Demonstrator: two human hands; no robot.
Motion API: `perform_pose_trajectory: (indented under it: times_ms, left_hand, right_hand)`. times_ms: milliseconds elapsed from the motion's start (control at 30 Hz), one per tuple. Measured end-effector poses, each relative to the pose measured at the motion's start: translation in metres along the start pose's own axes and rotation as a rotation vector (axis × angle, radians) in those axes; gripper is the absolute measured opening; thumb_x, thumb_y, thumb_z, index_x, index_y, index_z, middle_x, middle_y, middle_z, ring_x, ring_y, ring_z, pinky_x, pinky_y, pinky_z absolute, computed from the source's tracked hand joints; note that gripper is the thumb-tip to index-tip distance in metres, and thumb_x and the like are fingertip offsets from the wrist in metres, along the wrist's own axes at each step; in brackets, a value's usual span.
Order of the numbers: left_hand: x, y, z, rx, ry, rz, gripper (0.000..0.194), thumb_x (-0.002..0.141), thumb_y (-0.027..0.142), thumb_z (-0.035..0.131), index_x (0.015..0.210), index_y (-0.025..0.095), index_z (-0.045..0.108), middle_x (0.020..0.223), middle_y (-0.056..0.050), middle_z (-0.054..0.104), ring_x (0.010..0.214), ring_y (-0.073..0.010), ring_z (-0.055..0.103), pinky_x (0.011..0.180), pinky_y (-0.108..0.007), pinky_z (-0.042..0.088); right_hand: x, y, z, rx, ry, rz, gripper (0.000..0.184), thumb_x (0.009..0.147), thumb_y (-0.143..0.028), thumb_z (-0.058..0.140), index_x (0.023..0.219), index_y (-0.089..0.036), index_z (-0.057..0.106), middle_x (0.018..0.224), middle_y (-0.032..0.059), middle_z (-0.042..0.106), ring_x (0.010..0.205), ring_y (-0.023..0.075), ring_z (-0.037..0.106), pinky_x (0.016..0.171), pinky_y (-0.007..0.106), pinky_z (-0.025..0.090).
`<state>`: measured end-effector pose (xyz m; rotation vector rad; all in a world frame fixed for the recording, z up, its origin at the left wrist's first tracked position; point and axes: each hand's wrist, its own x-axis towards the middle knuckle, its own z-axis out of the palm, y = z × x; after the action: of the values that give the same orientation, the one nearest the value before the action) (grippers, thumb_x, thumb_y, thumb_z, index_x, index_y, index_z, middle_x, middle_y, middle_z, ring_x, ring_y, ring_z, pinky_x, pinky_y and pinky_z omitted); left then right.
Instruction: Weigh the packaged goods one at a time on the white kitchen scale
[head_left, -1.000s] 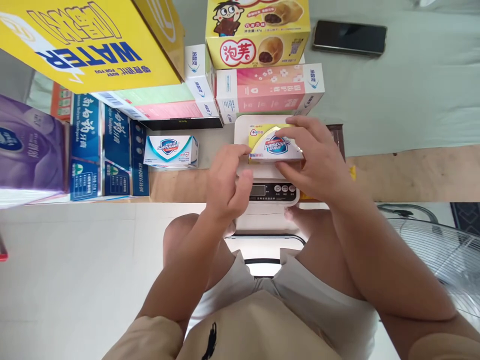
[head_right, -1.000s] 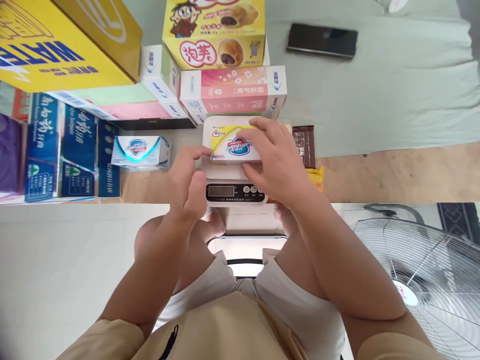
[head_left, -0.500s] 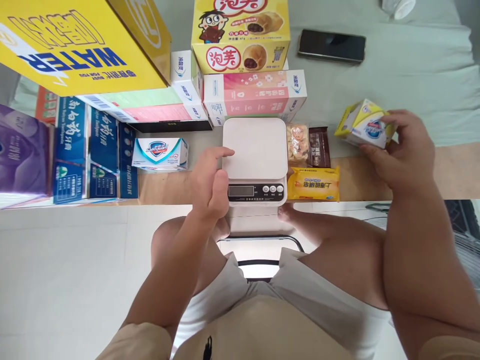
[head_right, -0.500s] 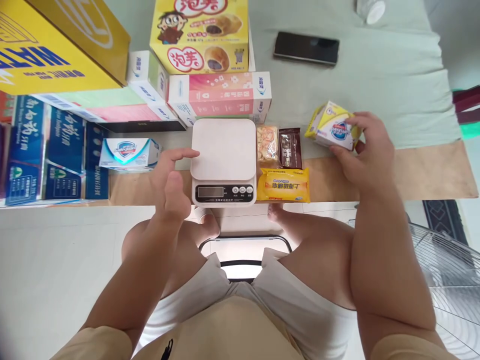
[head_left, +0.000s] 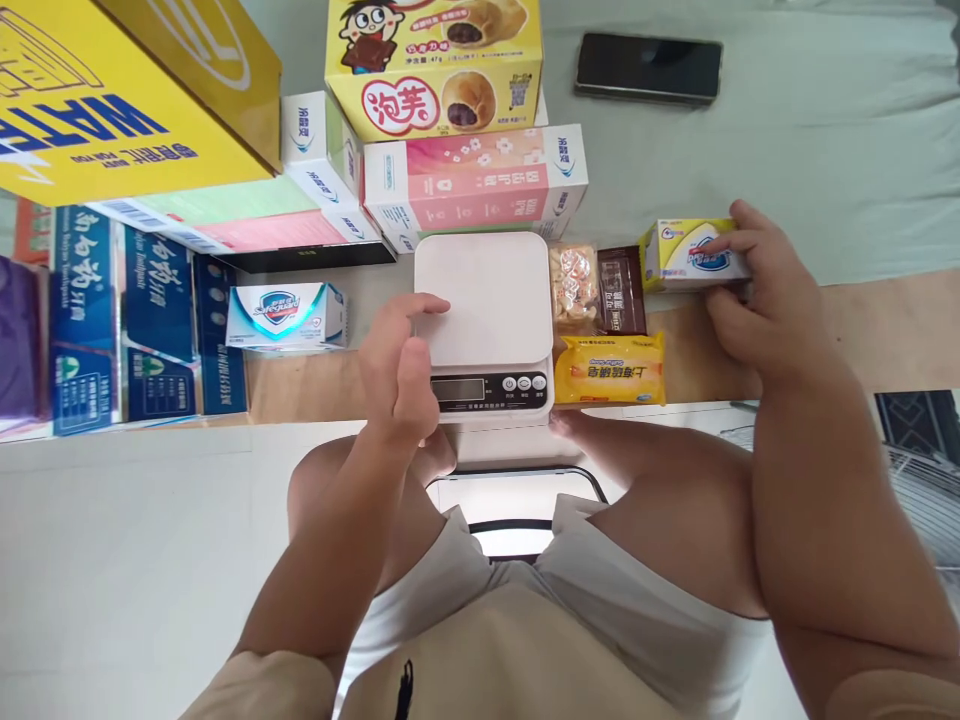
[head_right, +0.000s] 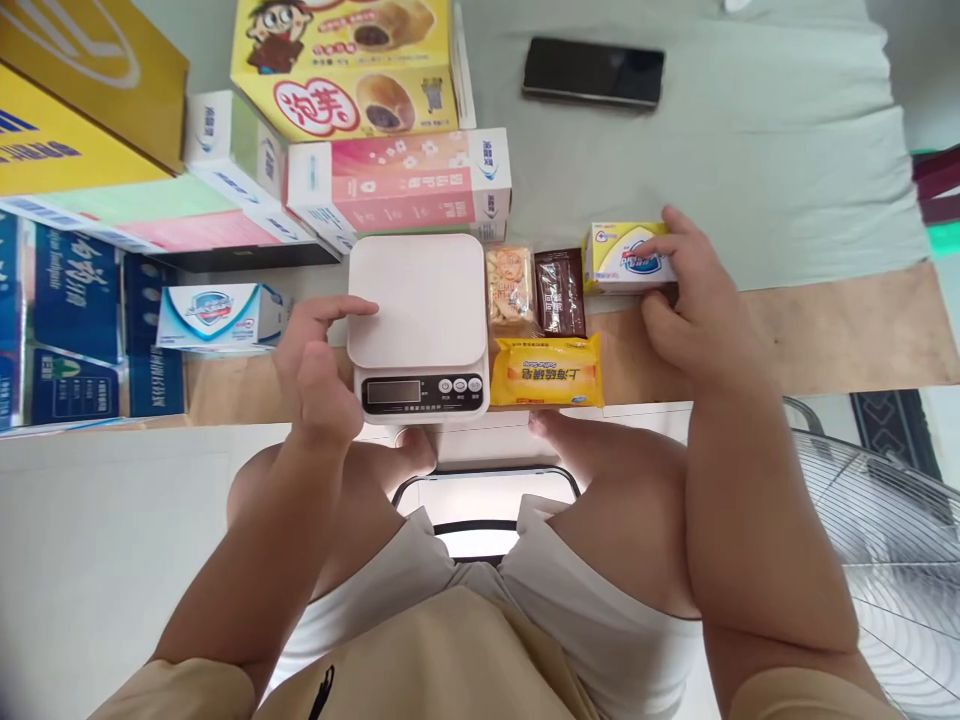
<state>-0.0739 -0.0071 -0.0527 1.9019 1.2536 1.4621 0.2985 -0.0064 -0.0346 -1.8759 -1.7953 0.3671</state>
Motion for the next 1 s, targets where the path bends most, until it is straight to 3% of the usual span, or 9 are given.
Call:
perform_pose_trajectory:
  times_ms: [100,167,267,400,467,533,733,867,1000]
  left_hand:
    - [0.001,-0.002,-0.001,-0.023,0.060,-0.001,0.051,0.106,0.065,0.040,0.110,0.025,0.073,0.104,-0.006,0.075,0.100,-0.0249,0.073,0.086,-0.046,0.056]
    - [0.002,0.000,-0.004,-0.029,0.110,-0.011,0.050,0.107,0.061,0.040,0.110,0.023,0.073,0.105,-0.006,0.074,0.102,-0.0242,0.071,0.089,-0.045,0.054]
    - [0.002,0.004,-0.017,0.031,0.181,-0.033,0.045,0.108,0.055,0.040,0.105,0.023,0.071,0.102,-0.007,0.073,0.099,-0.0243,0.068,0.089,-0.045,0.052]
    - [-0.004,-0.001,-0.045,0.260,0.278,-0.061,0.030,0.102,0.049,0.055,0.088,0.024,0.065,0.096,-0.008,0.067,0.102,-0.0281,0.065,0.100,-0.050,0.048]
    - [-0.008,-0.008,-0.061,0.412,0.304,-0.146,0.023,0.099,0.042,0.058,0.091,0.023,0.065,0.109,-0.011,0.065,0.118,-0.0314,0.063,0.111,-0.054,0.044]
    - [-0.013,-0.015,-0.073,0.504,0.293,-0.287,0.018,0.096,0.038,0.061,0.103,0.022,0.068,0.130,-0.014,0.060,0.136,-0.0346,0.056,0.121,-0.057,0.038]
    - [-0.016,-0.015,-0.089,0.495,0.207,-0.615,0.037,0.096,0.034,0.064,0.133,0.028,0.061,0.159,-0.015,0.044,0.159,-0.0353,0.037,0.128,-0.057,0.035]
    - [-0.014,-0.012,-0.090,0.425,0.190,-0.591,0.036,0.100,0.040,0.058,0.133,0.027,0.058,0.144,-0.013,0.058,0.144,-0.0327,0.052,0.125,-0.056,0.041]
    - [-0.018,-0.012,-0.089,0.359,0.234,-0.443,0.041,0.105,0.054,0.046,0.130,0.024,0.057,0.136,-0.014,0.058,0.136,-0.0306,0.058,0.121,-0.051,0.045]
  right_hand:
    - [0.001,-0.022,0.001,0.070,0.286,-0.116,0.061,0.069,0.001,0.050,0.121,-0.023,0.069,0.155,0.0094,0.063,0.154,0.0272,0.053,0.129,0.051,0.042]
    - [0.000,-0.046,0.006,0.185,0.495,-0.263,0.057,0.065,0.000,0.048,0.112,-0.023,0.069,0.136,0.0078,0.072,0.141,0.0273,0.065,0.123,0.051,0.049]
    - [-0.006,-0.101,0.023,0.365,0.586,-0.442,0.050,0.064,-0.002,0.048,0.104,-0.023,0.067,0.116,0.0083,0.075,0.120,0.0284,0.073,0.104,0.050,0.058]
    - [-0.019,-0.190,0.065,0.370,0.326,-0.567,0.040,0.074,0.000,0.048,0.102,-0.024,0.063,0.112,0.0086,0.078,0.113,0.0231,0.074,0.100,0.045,0.060]
    - [-0.022,-0.226,0.090,0.371,0.131,-0.657,0.041,0.076,-0.003,0.047,0.108,-0.023,0.063,0.120,0.0083,0.078,0.120,0.0225,0.072,0.107,0.045,0.059]
    - [-0.022,-0.251,0.113,0.309,-0.098,-0.612,0.045,0.079,-0.005,0.044,0.118,-0.021,0.063,0.132,0.0100,0.074,0.128,0.0244,0.068,0.111,0.046,0.058]
    - [-0.014,-0.289,0.138,0.163,-0.476,-0.323,0.060,0.088,-0.009,0.040,0.146,-0.019,0.051,0.156,0.0149,0.058,0.138,0.0338,0.061,0.101,0.053,0.060]
    - [-0.013,-0.305,0.132,0.032,-0.642,-0.218,0.066,0.090,-0.013,0.042,0.155,-0.020,0.042,0.150,0.0154,0.063,0.118,0.0366,0.070,0.091,0.056,0.061]
    - [-0.018,-0.305,0.133,0.103,-0.568,-0.227,0.061,0.089,-0.015,0.045,0.150,-0.023,0.050,0.156,0.0136,0.057,0.123,0.0337,0.069,0.096,0.054,0.062]
